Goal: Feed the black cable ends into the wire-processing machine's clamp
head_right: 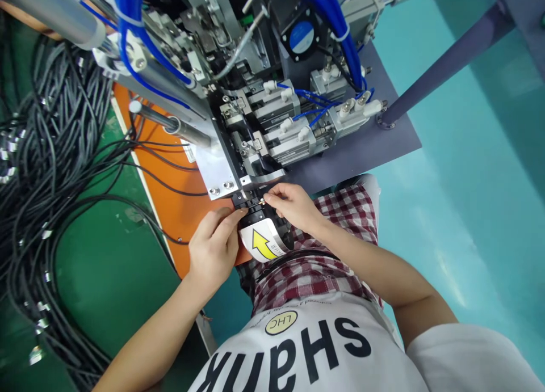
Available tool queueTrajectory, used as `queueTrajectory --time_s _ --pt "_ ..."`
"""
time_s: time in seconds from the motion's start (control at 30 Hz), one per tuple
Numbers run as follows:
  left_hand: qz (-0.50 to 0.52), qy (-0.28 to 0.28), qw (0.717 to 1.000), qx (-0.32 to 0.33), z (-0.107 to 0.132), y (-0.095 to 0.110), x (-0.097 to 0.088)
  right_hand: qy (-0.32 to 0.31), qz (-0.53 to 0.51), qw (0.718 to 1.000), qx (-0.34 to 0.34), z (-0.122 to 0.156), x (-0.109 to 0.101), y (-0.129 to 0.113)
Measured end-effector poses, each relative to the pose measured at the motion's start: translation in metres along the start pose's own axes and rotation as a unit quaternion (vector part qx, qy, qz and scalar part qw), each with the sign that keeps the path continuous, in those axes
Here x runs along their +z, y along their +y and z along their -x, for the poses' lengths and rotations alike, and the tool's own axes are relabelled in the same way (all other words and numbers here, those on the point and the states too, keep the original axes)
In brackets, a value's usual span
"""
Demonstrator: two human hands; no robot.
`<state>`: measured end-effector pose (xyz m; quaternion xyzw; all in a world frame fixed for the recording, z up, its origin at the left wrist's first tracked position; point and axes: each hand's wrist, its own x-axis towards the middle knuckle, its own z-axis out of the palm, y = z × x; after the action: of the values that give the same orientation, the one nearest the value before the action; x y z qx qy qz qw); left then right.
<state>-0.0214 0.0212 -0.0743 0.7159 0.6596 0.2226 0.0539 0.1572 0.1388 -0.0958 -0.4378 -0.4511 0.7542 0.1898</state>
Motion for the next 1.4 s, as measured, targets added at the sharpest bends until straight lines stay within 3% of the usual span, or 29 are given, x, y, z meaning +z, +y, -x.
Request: queueTrajectory --time_s 0.2,0.33,0.63,0.73,0.9,1.0,1.1,1.23,1.3,1.4 --pt "-0.033 0.004 0.997 -0.064 0.028 0.011 -0.011 0.015 0.041 0.999 -0.014 0.006 0.001 -0.004" --pt "-0.077 -0.012 0.994 -0.078 0.050 0.010 -0.012 0.012 0.010 1.000 -0.015 0.005 0.003 -0.002" --pt "-0.093 -0.032 0.992 -0.076 0.056 0.012 -0.017 0.039 0.009 0.999 -0.013 0.025 -0.012 0.009" --pt "-0.086 -0.027 0.993 -0.080 0.048 0.010 -0.017 0.073 -0.001 0.997 -0.014 0.034 -0.021 0.017" --pt "-0.071 0.004 0.990 -0.123 0.005 0.000 -0.011 0.093 -0.021 0.995 -0.035 0.044 -0.027 0.024" --pt "-0.049 0.002 0.992 -0.112 -0.004 -0.006 -0.024 0.093 -0.027 0.995 -0.036 0.053 -0.030 0.024" --pt "-0.041 -0.024 0.995 -0.089 0.016 -0.016 -0.055 0.097 -0.023 0.995 -0.030 0.065 -0.039 0.023" --pt "-0.126 -0.071 0.982 -0.122 0.053 -0.049 -0.097 0.100 -0.032 0.994 -0.024 0.077 -0.055 0.027" --pt "-0.143 -0.072 0.979 -0.127 0.058 -0.069 -0.106 0.103 -0.036 0.994 -0.020 0.080 -0.059 0.029" --pt "-0.122 -0.061 0.984 -0.111 0.040 -0.093 -0.097 0.101 -0.041 0.994 -0.015 0.081 -0.059 0.032"
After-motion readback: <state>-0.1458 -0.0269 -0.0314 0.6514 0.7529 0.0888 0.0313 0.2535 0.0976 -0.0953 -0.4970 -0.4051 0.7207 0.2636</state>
